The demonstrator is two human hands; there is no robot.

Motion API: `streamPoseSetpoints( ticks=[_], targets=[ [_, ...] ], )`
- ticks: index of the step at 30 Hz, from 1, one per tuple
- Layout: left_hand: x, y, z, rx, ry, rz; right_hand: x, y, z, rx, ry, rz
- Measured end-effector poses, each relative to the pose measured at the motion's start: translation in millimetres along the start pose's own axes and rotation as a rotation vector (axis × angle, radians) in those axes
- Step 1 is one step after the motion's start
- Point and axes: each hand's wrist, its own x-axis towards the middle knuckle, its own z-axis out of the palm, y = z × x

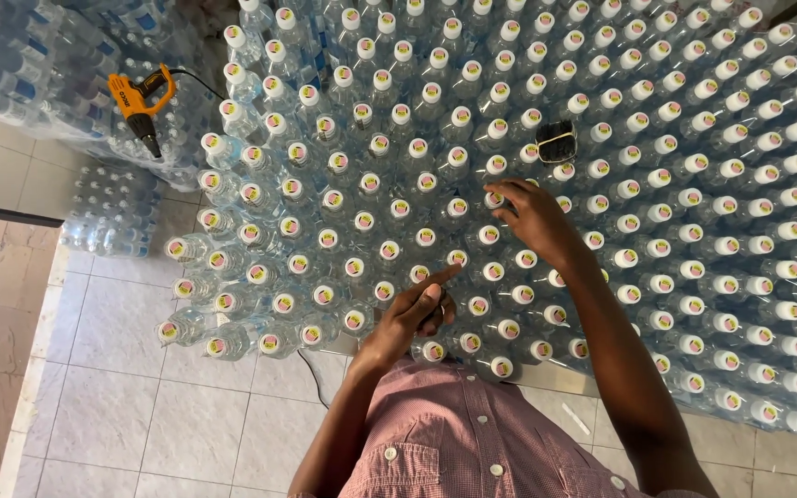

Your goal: Applying small circular seals or labels to the caps of plastic water bottles arranged in a grid

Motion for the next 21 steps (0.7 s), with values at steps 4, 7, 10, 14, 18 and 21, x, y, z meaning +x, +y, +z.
streamPoseSetpoints(
  ticks=[4,7,10,14,18,21],
  targets=[
    [-1,4,2,0.02,-0.012,0.001,9,16,17,-0.136,-0.067,0.093],
    [-5,9,2,-0.001,-0.018,0.011,13,20,21,-0.229,-0.099,0.154],
    [-7,12,1,0.024,-0.005,-0.001,14,12,15,-0.161,-0.109,0.22],
    [-4,11,-1,0.041,0.012,-0.008,12,-5,4,-0.103,-0.111,0.239],
    [-2,18,7,0.055,0.021,-0.021,10,-11,-7,-0.059,-0.11,0.225],
    [0,19,7,0.058,0.003,-0.017,10,5,5,-0.085,-0.135,0.217]
  ],
)
